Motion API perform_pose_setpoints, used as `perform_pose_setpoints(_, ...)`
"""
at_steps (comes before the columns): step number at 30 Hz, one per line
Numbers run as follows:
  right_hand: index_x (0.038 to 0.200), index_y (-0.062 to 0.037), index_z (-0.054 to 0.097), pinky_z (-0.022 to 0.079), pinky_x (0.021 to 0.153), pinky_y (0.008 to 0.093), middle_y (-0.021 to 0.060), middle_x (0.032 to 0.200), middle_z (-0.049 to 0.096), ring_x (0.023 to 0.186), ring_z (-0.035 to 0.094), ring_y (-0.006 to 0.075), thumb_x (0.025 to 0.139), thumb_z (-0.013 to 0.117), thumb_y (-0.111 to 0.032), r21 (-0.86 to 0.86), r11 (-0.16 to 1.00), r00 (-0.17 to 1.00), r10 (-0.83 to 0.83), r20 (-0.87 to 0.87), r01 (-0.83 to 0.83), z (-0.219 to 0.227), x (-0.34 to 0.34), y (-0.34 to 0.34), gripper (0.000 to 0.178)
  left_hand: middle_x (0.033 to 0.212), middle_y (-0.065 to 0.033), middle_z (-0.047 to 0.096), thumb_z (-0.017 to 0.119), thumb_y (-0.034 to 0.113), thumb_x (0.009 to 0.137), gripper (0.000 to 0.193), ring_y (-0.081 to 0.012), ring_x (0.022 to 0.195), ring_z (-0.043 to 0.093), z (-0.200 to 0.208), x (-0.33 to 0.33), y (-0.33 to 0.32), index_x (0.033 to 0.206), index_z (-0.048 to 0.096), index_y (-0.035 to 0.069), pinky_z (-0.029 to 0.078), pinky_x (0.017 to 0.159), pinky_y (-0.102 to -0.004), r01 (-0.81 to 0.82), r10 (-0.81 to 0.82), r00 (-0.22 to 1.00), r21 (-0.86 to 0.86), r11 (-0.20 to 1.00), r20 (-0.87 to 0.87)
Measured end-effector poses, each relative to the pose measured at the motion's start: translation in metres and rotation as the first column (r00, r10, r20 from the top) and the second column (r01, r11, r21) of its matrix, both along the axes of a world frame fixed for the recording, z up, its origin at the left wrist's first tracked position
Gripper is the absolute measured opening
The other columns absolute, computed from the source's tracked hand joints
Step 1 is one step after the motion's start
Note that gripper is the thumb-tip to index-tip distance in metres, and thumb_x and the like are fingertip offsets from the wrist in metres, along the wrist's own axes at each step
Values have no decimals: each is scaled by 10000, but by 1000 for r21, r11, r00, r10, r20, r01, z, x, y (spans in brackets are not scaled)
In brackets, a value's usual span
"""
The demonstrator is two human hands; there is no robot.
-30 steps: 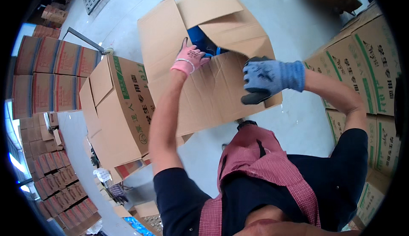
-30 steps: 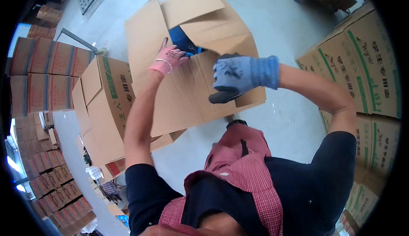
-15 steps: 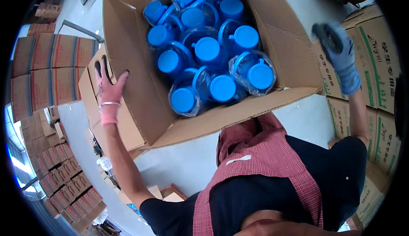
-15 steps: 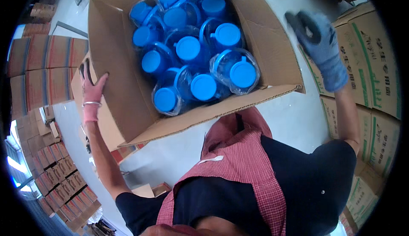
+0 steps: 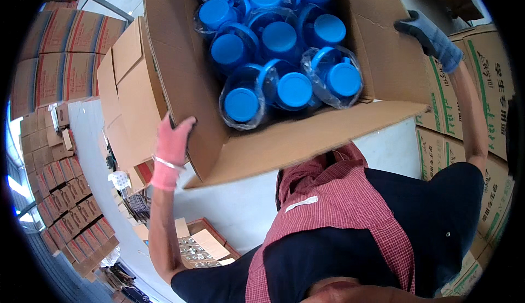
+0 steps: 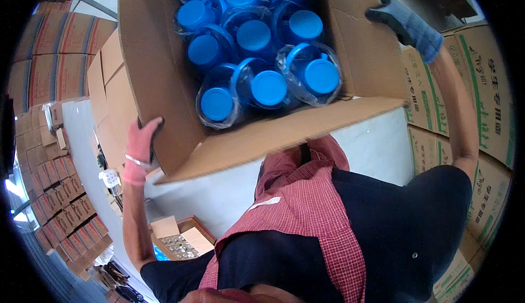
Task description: The person assembles blue plastic containers by inserting metal canisters into them and screwing on lids. They handle multiple units, moving them from a cardboard box to a green basin and then back into the box.
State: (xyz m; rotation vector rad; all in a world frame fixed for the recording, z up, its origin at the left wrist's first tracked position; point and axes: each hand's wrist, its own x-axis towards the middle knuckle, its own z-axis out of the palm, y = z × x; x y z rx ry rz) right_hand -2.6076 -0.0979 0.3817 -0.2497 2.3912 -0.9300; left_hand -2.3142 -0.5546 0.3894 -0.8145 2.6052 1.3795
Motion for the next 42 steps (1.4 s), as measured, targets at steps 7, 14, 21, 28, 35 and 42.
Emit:
perform_pose_setpoints(7,1102,52,562,486,694,259,80,924,627,804,593,118,790,671,-236,-74,997,992,-24,124,34,19,80,75,438,948,-101,648,611,123,830,295,-143,866,589,1,136,79,1058,567,-58,462,780,-270,-156,129,987,345,926,101)
perform_pose_setpoints(14,1025,-26,633,486,676,262,40,912,642,759,602,113,805,658,-306,-176,961,977,-215,8,213,-11,66,146,357,880,-80,634,642,148,824,225,-188,816,634,-119,294,-25,998,599,11,536,691,-310,-578,566,783,642,504,260)
perform_pose_setpoints(21,1330,-70,404,299,1033,353,115,1364,403,1244,387,264,793,610,-476,754,453,607,450,-654,476,-119,-12,135,703,1419,-219,303,436,343,941,604,-336,1281,348,-290,282,11,1415,221,37,291,1047,-415,-562,633,772,-523,641,-56)
perform_pose_setpoints(28,891,-178,565,406,629,285,2,874,533,733,461,93,901,495,-490,-358,928,875,90,475,99,-248,-48,68,320,1387,-251,328,406,416,941,605,-391,1245,361,-278,244,73,1379,309,11,297,1041,-416,-655,707,705,-437,616,-60)
perform_pose_setpoints(35,1107,-62,602,534,589,489,154,972,629,776,631,324,765,609,-429,141,949,849,180,497,-284,-244,-120,62,502,1490,-162,162,337,430,964,648,-273,1369,184,-358,263,240,1429,166,13,149,1126,-362,-809,809,588,6,588,-27)
perform_pose_setpoints(42,1176,-85,528,525,638,369,106,934,637,756,613,222,760,667,-344,458,832,884,431,-179,-313,-273,-150,69,510,1238,-157,539,383,474,934,620,-201,1188,453,-454,198,319,1315,415,-13,367,982,-336,-412,331,908,396,821,257)
